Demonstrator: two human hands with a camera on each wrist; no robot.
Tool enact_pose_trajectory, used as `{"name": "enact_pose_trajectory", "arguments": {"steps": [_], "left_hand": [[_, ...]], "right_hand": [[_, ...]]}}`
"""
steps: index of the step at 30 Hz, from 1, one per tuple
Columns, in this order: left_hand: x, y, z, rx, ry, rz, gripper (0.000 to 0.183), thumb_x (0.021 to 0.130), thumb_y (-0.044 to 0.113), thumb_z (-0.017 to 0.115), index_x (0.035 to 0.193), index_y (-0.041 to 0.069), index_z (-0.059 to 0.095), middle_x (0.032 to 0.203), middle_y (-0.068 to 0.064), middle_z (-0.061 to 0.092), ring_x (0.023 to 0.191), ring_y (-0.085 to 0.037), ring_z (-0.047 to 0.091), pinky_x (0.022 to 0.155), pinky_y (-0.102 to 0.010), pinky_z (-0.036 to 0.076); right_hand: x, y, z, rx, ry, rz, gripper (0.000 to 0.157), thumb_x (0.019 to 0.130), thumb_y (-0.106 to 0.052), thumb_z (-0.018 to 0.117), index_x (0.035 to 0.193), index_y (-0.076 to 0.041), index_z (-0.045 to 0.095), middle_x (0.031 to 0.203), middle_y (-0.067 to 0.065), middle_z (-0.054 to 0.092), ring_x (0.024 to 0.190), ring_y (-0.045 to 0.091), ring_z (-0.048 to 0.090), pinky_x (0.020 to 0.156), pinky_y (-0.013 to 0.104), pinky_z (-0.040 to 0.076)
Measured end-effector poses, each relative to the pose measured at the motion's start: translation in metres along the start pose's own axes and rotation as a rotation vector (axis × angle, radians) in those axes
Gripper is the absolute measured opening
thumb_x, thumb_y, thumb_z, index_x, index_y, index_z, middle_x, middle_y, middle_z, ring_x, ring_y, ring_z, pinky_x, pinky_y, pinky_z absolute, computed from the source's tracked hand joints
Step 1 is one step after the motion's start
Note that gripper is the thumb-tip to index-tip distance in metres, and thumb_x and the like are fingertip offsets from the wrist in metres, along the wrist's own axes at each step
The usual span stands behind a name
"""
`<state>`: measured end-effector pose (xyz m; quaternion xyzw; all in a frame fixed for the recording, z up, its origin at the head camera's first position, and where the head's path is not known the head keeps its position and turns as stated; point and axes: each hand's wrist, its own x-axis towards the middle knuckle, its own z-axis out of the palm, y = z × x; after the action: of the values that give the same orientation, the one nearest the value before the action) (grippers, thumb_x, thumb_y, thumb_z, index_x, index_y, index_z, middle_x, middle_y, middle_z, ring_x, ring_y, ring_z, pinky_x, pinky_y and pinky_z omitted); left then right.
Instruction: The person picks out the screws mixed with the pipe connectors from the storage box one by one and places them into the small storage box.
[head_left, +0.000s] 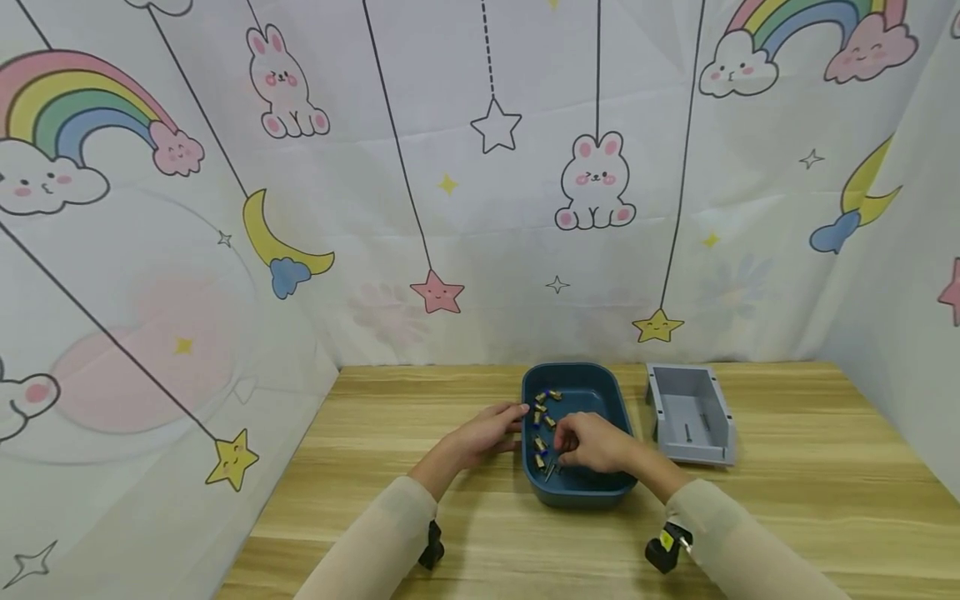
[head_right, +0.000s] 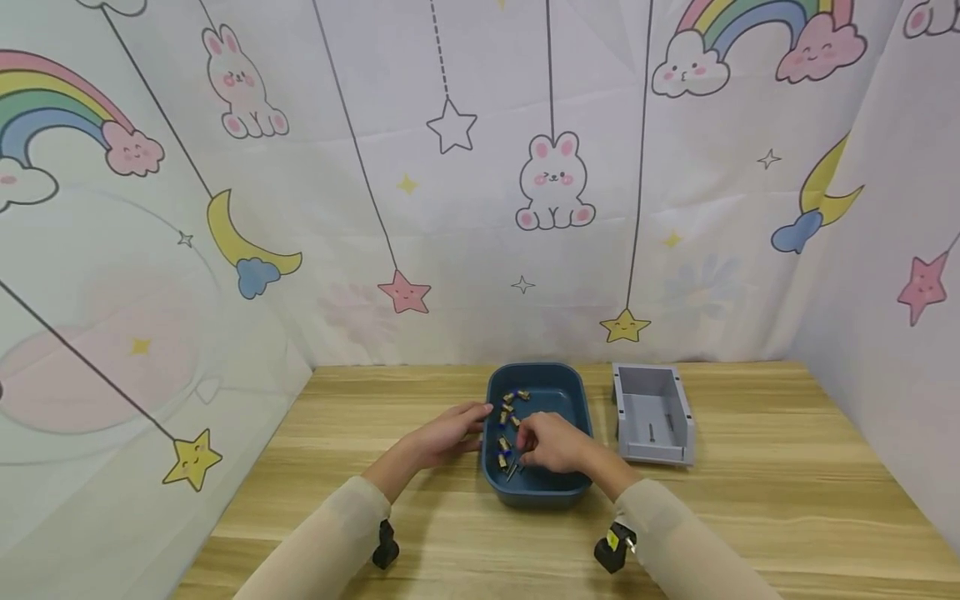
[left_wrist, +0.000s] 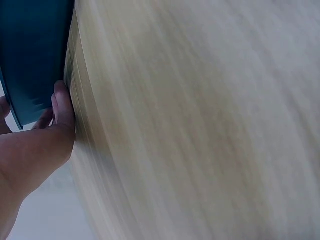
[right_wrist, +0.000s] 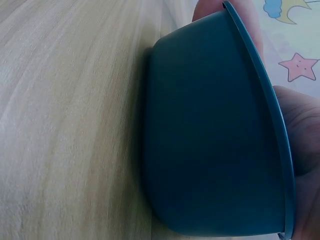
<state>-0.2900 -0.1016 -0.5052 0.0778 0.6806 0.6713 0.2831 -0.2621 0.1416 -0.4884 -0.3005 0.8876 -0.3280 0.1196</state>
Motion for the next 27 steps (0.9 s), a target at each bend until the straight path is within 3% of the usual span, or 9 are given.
{"name": "enact_pose_trajectory", "arguments": {"steps": [20,27], "left_hand": [[0.0005,-0.001,-0.0003,0.003,-0.009,0.007,0.063,0.115,0.035,0.049,0.16,-0.007,0.033,0.153,-0.024,0.05,0.145,-0.036,0.048,0.111,-0.045,0.052],[0.0019,-0.0026,-0.0006,0.007,-0.002,0.006,0.065,0.115,0.035,0.049,0.161,-0.007,0.031,0.154,-0.024,0.048,0.146,-0.037,0.047,0.111,-0.045,0.052]], "right_hand": [[-0.0009,-0.0034,0.0025,-0.003,-0.039,0.066,0.015,0.087,0.001,0.081,0.087,-0.009,0.071,0.078,-0.006,0.064,0.072,0.011,0.059,0.067,0.029,0.052],[-0.0027,-0.0051,0.003,-0.026,-0.036,0.045,0.015,0.087,0.001,0.082,0.083,-0.01,0.071,0.076,-0.007,0.064,0.07,0.01,0.058,0.066,0.029,0.051]]}}
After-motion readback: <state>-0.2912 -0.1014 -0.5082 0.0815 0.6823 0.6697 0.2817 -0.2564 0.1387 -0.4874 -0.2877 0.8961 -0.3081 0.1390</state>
